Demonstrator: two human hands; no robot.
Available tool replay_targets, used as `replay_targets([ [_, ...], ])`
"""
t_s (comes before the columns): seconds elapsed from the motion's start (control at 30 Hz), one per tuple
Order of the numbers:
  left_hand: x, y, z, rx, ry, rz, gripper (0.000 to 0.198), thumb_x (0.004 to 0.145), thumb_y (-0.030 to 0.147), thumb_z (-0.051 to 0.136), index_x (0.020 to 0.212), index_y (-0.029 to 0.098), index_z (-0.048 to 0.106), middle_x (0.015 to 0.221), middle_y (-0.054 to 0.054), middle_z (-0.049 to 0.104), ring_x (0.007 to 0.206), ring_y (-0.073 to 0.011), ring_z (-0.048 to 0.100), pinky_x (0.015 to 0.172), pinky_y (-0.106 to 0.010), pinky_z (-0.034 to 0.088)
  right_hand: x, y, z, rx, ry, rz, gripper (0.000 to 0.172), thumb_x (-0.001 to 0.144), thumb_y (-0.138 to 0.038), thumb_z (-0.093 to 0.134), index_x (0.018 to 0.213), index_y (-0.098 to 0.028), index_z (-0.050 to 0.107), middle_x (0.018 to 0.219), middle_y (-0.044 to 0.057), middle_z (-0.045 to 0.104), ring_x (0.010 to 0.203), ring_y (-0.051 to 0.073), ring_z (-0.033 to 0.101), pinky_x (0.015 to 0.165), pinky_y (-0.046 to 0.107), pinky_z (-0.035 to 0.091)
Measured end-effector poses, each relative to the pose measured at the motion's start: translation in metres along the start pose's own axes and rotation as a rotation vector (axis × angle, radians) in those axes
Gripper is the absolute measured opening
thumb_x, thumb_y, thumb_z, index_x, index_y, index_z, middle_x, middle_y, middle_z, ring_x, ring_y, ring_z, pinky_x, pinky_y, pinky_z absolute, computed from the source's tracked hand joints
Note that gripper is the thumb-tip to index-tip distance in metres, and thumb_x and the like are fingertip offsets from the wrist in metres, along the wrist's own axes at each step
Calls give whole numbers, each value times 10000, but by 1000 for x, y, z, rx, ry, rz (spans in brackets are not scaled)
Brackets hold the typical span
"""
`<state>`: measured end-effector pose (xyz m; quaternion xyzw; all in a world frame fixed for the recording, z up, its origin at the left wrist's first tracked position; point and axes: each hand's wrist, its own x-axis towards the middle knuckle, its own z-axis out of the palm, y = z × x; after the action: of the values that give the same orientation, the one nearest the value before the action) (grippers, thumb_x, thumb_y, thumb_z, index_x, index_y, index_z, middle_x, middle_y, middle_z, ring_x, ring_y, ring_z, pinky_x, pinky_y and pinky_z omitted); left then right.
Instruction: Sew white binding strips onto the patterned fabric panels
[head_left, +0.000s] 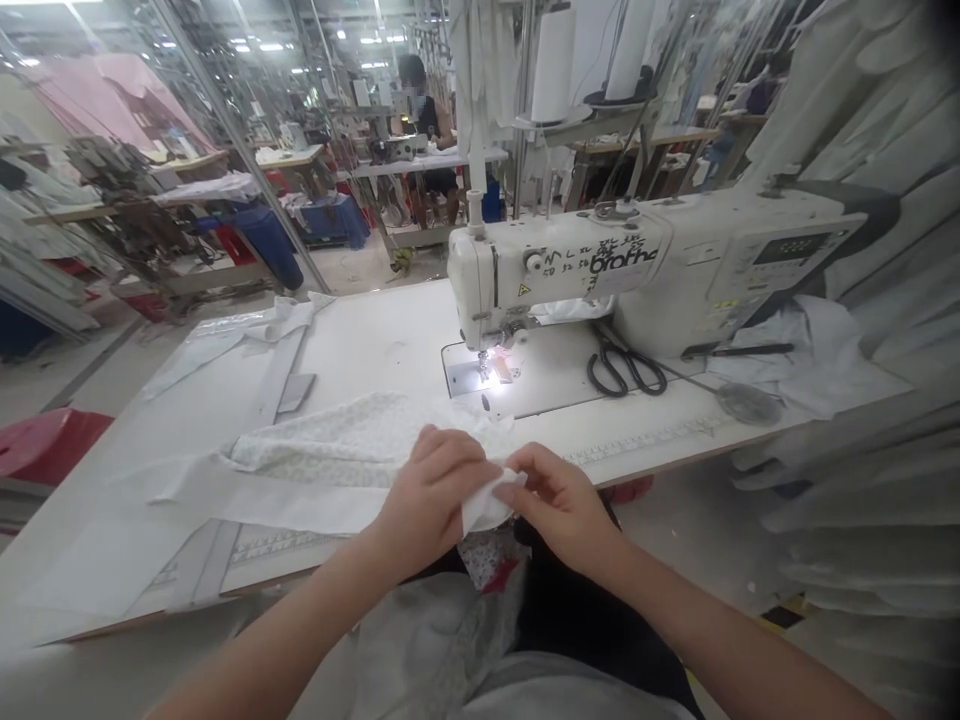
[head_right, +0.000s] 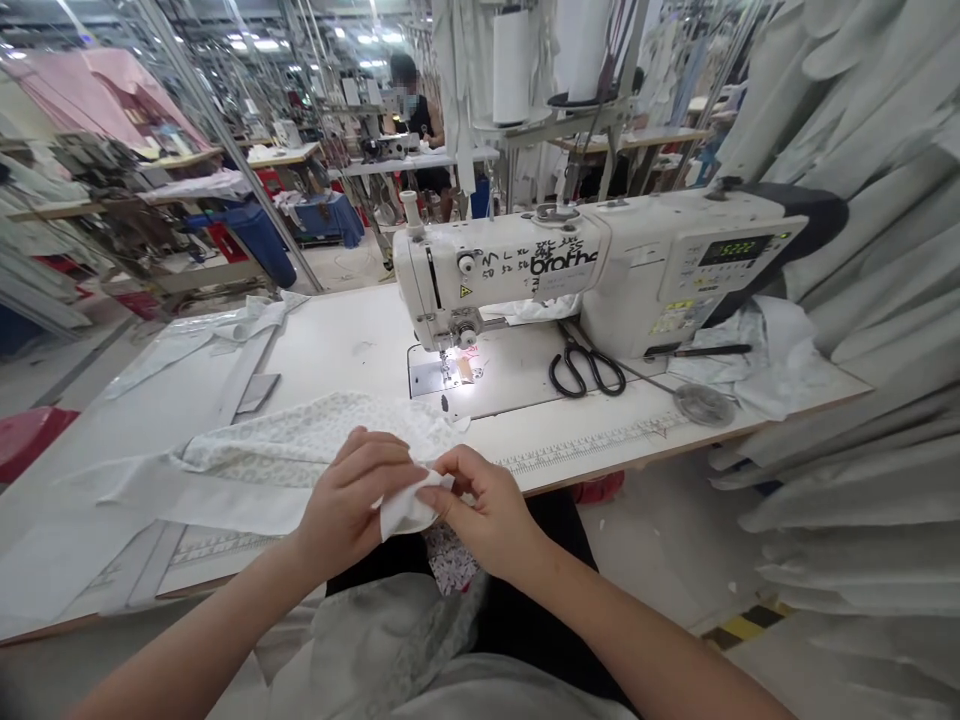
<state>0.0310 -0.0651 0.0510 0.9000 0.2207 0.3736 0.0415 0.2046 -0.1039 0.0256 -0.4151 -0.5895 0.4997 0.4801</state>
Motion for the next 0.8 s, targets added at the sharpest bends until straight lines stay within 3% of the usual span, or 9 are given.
replay_targets([
  [0.07,1,5,2,-225,-59,-199,168,783,96,527,922,191,530,799,-30,572,733,-141,529,644,-259,427,-5,-6,-4,-168,69,-80,58,853,-262,515,849,-206,533,672,-28,501,594,115,458,550,229,369],
  [0.17,0,22,0,-524,-103,-463,109,795,137,537,888,188,514,728,3,551,606,-96,495,530,-196,396,-11,-23,-13,-192,12,-117,21,848,-204,518,832,-213,527,686,-24,516,619,115,475,571,225,384],
  [0.27,-1,49,-11,-771,-99,-558,105,781,137,568,852,193,515,677,21,540,555,-75,467,495,-169,368,-19,-38,-21,145,-198,-20,84,809,-185,591,852,-210,523,694,-33,515,626,100,501,579,207,405],
  [0.37,-2,76,-18,-993,-207,-532,119,765,114,576,842,187,524,695,-3,551,561,-81,460,505,-184,365,-27,-36,-23,492,-486,139,226,735,-222,690,870,-198,510,680,-35,548,592,91,528,549,200,412],
  [0.5,-9,90,-7,-1157,-417,-702,116,819,170,505,899,176,588,680,-27,528,591,-109,465,557,-226,394,-29,-8,-19,515,-638,359,409,603,-260,779,858,-200,464,609,-67,525,503,82,477,449,171,341],
  [0.57,-15,84,4,-1121,-366,-840,92,788,184,524,812,166,611,689,-34,547,598,-115,486,545,-221,396,-28,6,-17,413,-511,394,383,587,-279,774,791,-196,460,587,-80,490,482,71,429,432,169,306],
  [0.7,-27,63,17,-900,-52,-1099,70,716,174,541,771,172,586,665,2,569,553,-109,493,502,-208,398,-29,10,-9,134,26,236,254,745,-319,635,662,-198,428,553,-80,419,507,80,395,492,202,327],
  [0.73,-28,58,18,-823,-3,-1122,96,708,160,528,786,176,582,667,10,573,557,-109,499,504,-207,401,-32,6,-5,65,64,182,243,769,-313,608,648,-197,433,561,-71,424,523,87,403,505,211,334],
  [0.8,-29,53,19,-632,54,-1095,167,681,112,498,808,184,579,702,17,592,602,-114,522,537,-208,412,-37,0,5,-46,14,109,190,768,-290,602,662,-193,477,603,-46,472,552,103,430,519,226,353],
])
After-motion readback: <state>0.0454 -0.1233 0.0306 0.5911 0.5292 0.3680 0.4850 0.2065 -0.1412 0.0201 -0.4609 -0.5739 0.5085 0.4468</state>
